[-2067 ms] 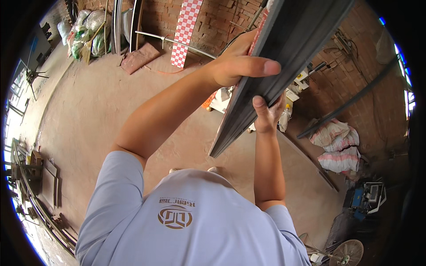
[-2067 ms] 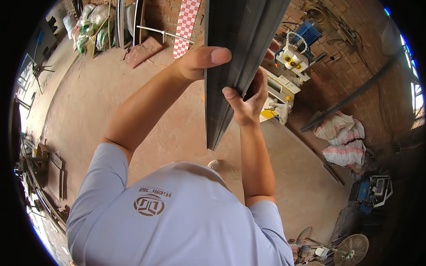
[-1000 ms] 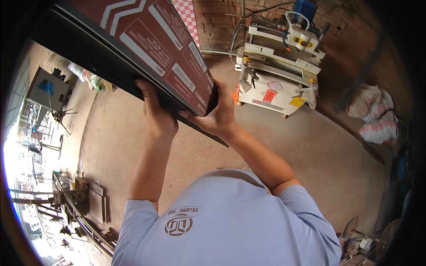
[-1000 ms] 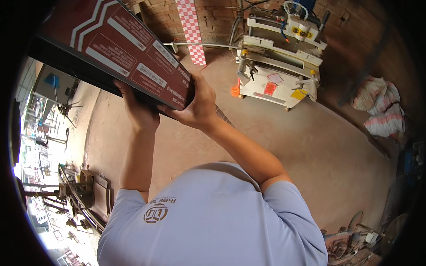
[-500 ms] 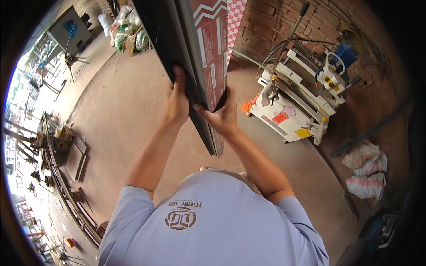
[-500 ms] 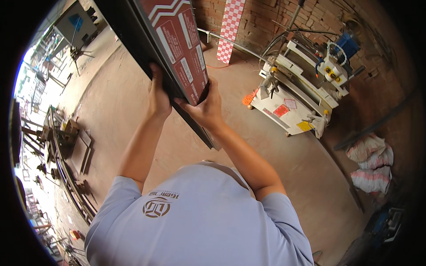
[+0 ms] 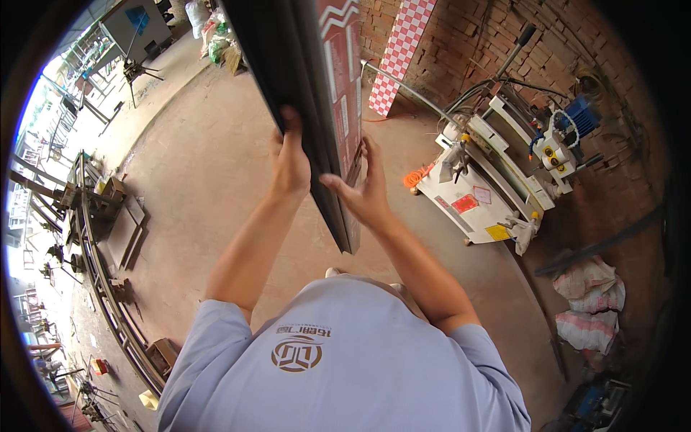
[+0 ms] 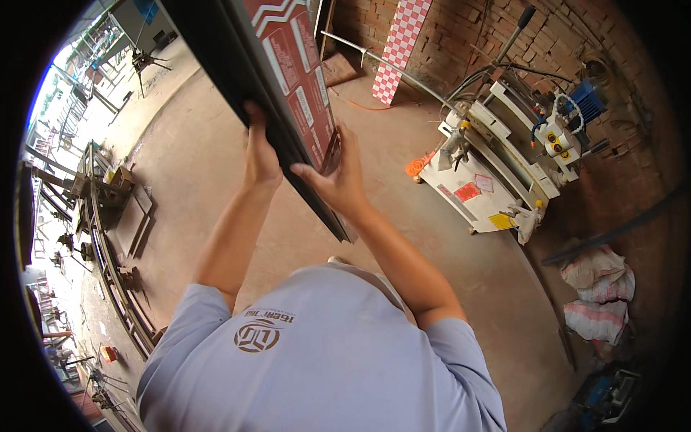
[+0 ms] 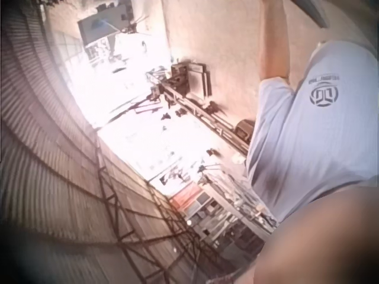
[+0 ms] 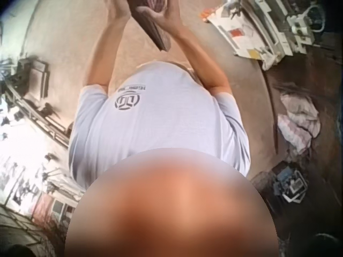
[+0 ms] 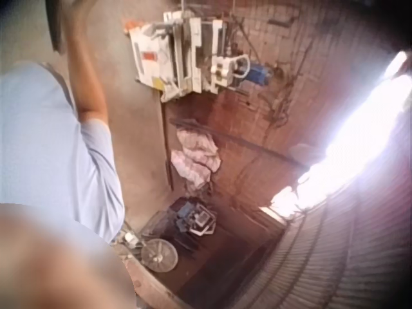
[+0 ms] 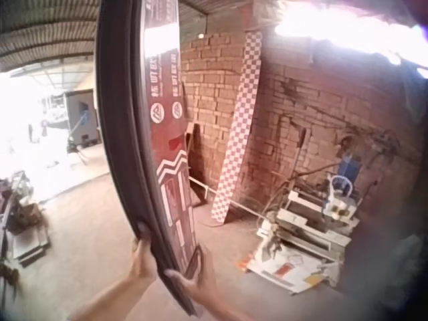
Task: The person walks through a workshop, picks up a long metal profile, and places it on a cutting machine. They use a tape measure and a marker to measure and mark the profile at specific intervals.
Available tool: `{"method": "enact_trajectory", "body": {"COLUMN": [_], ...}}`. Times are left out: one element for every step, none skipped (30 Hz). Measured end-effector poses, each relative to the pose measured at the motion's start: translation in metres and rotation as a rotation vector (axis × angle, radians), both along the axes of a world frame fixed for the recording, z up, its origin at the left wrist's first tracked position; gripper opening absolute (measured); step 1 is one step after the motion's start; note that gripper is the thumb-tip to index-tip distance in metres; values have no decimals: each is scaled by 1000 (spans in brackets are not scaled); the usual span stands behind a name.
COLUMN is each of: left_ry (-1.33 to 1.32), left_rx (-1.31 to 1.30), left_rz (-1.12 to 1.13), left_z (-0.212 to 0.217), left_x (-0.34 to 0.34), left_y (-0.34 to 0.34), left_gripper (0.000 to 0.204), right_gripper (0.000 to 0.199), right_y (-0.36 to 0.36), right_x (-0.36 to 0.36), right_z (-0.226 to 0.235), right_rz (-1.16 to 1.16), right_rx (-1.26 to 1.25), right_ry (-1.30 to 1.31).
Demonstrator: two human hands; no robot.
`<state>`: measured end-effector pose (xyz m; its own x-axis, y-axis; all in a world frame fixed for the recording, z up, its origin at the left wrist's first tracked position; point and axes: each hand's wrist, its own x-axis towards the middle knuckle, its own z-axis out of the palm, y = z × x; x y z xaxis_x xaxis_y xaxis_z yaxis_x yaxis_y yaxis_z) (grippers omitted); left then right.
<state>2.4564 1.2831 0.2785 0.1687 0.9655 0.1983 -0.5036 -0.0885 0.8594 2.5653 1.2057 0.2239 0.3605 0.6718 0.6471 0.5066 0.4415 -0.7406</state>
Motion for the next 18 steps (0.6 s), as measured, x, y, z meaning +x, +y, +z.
{"method": "enact_trajectory", "body": {"left_ry": [5, -48, -87, -121, -129, -147, -162, -175, -162, -177, -192, -206, -225, -242, -258, -278, -300, -317], "left_rx": [-25, 7, 13, 13, 17, -2, -7, 1, -20, -43, -59, -53, -76, -79, -83, -76, -70, -44], "left_rz": [5, 5, 10, 19, 34, 30, 24, 15, 11, 12, 18, 28, 29, 35, 44, 33, 23, 16], "left_z": [-1, -1, -1, 0, 2, 4, 7, 11, 15, 19, 22, 25, 28, 31, 33, 34, 34, 34], "left_x": [0, -1, -1, -2, -1, 0, 1, 3, 5, 7, 11, 15, 18, 21, 23, 25, 26, 27], "left_y": [2, 3, 5, 5, 6, 6, 6, 6, 5, 4, 2, 0, -3, -5, -8, -10, -12, -15], "left_gripper": [74, 71, 69, 67, 71, 71, 72, 72, 75, 76, 77, 77, 76, 76, 75, 75, 75, 75], "right_gripper": [96, 91, 86, 81, 73, 64, 58, 51, 49, 47, 46, 46, 48, 49, 69, 71, 73, 76], "right_y": [-10, -22, -39, -56, -70, -83, -94, -104, -111, -118, -122, -126, -128, -130, -133, -136, -138, -141], "right_x": [1, 0, 0, 0, 3, 9, 14, 18, 21, 23, 26, 28, 31, 34, 37, 40, 44, 46], "right_z": [-6, -14, -23, -35, -47, -61, -76, -91, -105, -118, -129, -139, -147, -154, -160, -164, -168, -170], "right_rz": [-99, -122, -145, -163, -42, 87, 231, 376, 376, 375, 374, 351, 331, 309, 334, 318, 313, 307], "right_rx": [14, 28, 40, 2, 55, 62, -76, -174, -343, -471, -597, -605, -612, -645, -631, -601, -568, -529], "right_ry": [-104, -141, -180, -222, -215, -214, -144, -60, 27, 125, 223, 330, 434, 550, 594, 625, 657, 689]}}
